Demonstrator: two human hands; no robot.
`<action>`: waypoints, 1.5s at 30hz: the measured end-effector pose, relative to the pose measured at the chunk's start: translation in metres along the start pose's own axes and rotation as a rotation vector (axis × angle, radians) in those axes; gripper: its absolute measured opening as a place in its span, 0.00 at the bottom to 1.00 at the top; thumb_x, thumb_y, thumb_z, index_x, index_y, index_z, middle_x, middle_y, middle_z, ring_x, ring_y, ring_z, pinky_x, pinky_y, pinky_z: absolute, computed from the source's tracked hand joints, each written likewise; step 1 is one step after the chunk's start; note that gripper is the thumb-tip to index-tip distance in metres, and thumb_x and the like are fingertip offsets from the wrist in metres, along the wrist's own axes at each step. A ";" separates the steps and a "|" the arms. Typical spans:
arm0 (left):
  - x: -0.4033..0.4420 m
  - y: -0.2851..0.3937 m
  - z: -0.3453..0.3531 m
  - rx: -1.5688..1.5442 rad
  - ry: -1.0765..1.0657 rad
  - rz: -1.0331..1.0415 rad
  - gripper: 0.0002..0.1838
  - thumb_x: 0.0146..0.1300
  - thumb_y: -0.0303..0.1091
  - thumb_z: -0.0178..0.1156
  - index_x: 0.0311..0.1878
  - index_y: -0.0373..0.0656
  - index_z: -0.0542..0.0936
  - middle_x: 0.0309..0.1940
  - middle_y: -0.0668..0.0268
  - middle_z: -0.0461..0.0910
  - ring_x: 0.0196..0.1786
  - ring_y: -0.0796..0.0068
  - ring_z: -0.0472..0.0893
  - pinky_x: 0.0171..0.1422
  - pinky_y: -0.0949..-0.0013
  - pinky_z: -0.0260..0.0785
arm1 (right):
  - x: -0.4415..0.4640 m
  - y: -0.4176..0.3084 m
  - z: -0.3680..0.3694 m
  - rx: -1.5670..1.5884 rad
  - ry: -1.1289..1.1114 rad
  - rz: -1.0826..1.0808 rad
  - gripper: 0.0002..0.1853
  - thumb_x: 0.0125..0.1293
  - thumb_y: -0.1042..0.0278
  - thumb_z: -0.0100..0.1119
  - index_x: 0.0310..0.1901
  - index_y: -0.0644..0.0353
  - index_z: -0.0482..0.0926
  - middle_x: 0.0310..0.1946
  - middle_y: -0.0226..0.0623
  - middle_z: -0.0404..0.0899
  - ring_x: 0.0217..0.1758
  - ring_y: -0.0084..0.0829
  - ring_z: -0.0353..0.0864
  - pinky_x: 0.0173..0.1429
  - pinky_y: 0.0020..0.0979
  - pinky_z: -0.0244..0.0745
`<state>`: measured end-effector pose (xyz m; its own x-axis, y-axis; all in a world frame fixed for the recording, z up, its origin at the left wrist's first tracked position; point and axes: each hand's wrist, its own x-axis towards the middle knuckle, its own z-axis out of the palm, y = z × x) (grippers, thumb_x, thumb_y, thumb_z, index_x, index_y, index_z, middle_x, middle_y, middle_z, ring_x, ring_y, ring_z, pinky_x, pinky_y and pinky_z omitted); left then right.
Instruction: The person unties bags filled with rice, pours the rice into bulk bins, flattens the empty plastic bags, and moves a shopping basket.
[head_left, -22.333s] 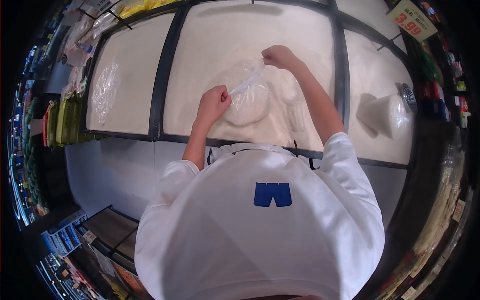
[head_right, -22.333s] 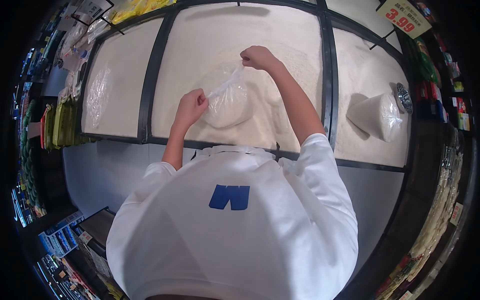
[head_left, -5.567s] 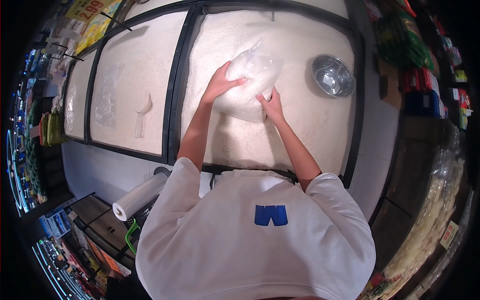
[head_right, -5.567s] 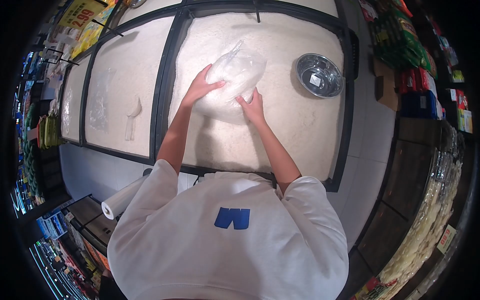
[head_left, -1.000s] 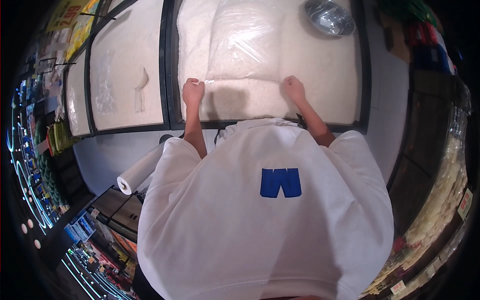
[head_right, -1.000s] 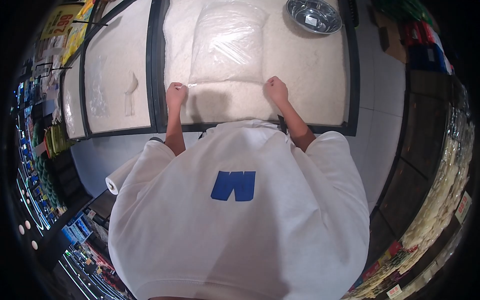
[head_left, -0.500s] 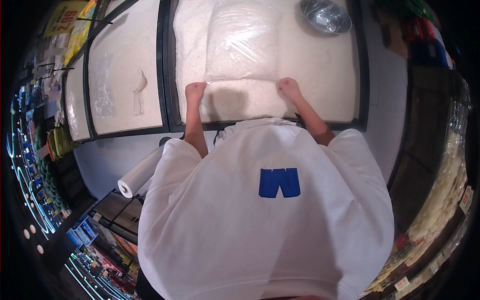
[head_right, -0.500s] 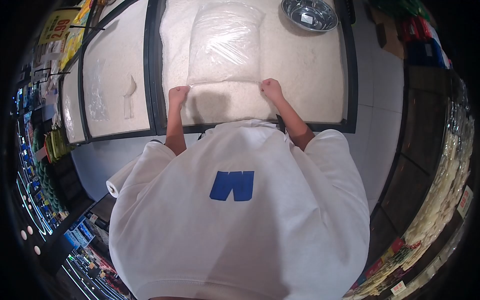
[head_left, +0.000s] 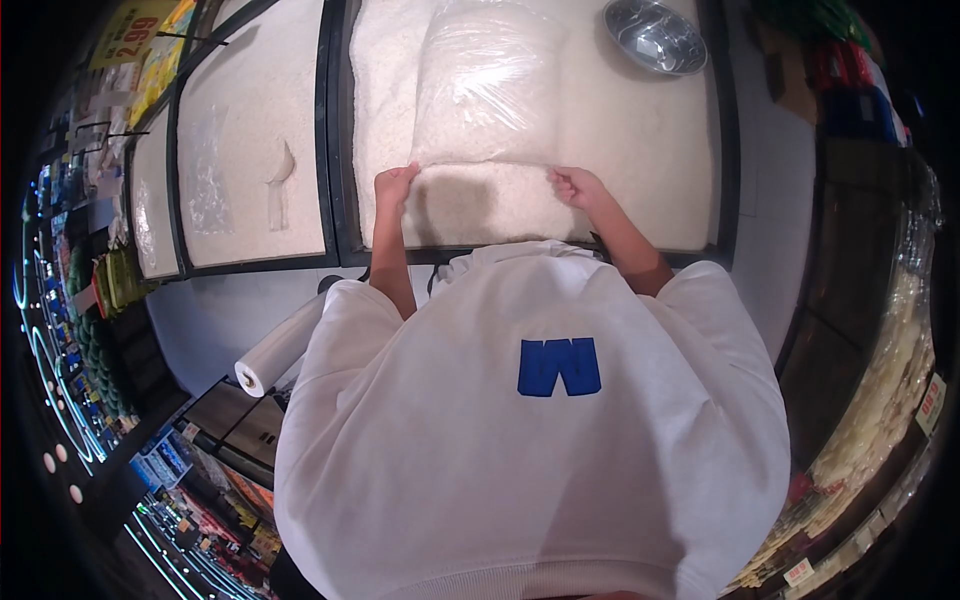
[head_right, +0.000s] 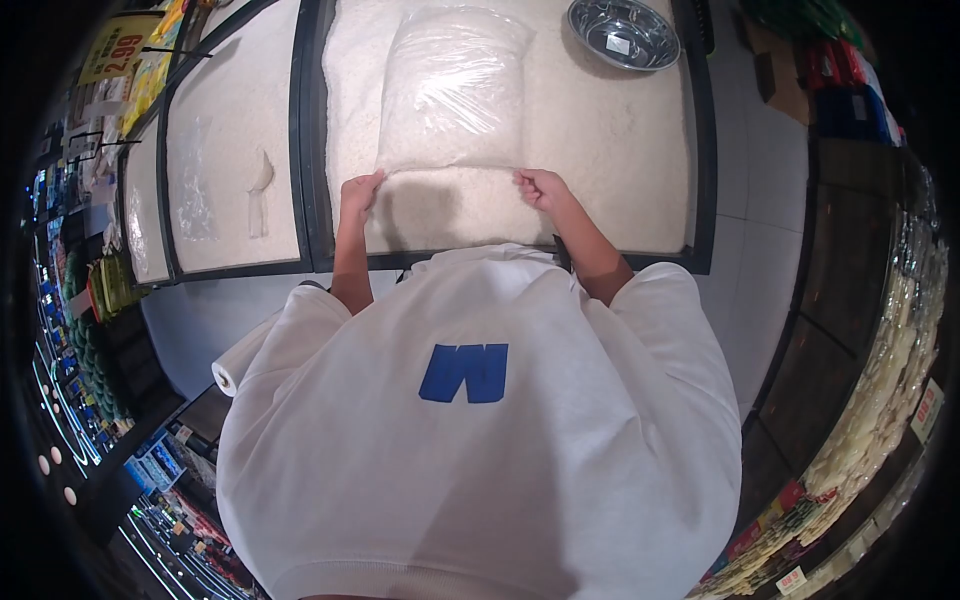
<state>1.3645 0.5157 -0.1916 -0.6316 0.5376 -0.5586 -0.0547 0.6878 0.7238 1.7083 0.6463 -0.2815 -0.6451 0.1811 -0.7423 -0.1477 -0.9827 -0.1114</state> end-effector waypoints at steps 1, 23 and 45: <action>-0.003 0.005 -0.004 -0.030 -0.075 -0.047 0.15 0.55 0.41 0.68 0.27 0.38 0.80 0.17 0.73 0.73 0.15 0.86 0.63 0.18 0.77 0.52 | -0.003 -0.001 0.002 -0.002 0.000 0.000 0.07 0.68 0.69 0.48 0.34 0.62 0.73 0.20 0.27 0.69 0.13 0.14 0.58 0.12 0.17 0.50; -0.051 0.161 -0.046 -0.460 -0.349 0.165 0.10 0.62 0.35 0.60 0.30 0.37 0.77 0.17 0.77 0.65 0.16 0.91 0.58 0.18 0.83 0.45 | -0.167 -0.073 0.155 -0.470 0.106 -0.727 0.07 0.62 0.71 0.53 0.29 0.62 0.77 0.15 0.22 0.67 0.15 0.12 0.57 0.19 0.17 0.49; -0.093 0.200 -0.076 -0.689 -0.349 0.223 0.09 0.62 0.31 0.58 0.27 0.40 0.73 0.18 0.73 0.67 0.16 0.90 0.59 0.17 0.84 0.46 | -0.238 -0.067 0.205 -0.527 0.078 -0.924 0.08 0.63 0.69 0.53 0.27 0.61 0.76 0.13 0.21 0.63 0.15 0.10 0.53 0.19 0.17 0.43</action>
<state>1.3540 0.5664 0.0362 -0.4120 0.8267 -0.3831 -0.4928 0.1515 0.8569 1.7178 0.6768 0.0384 -0.3961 0.8800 -0.2621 -0.2000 -0.3613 -0.9108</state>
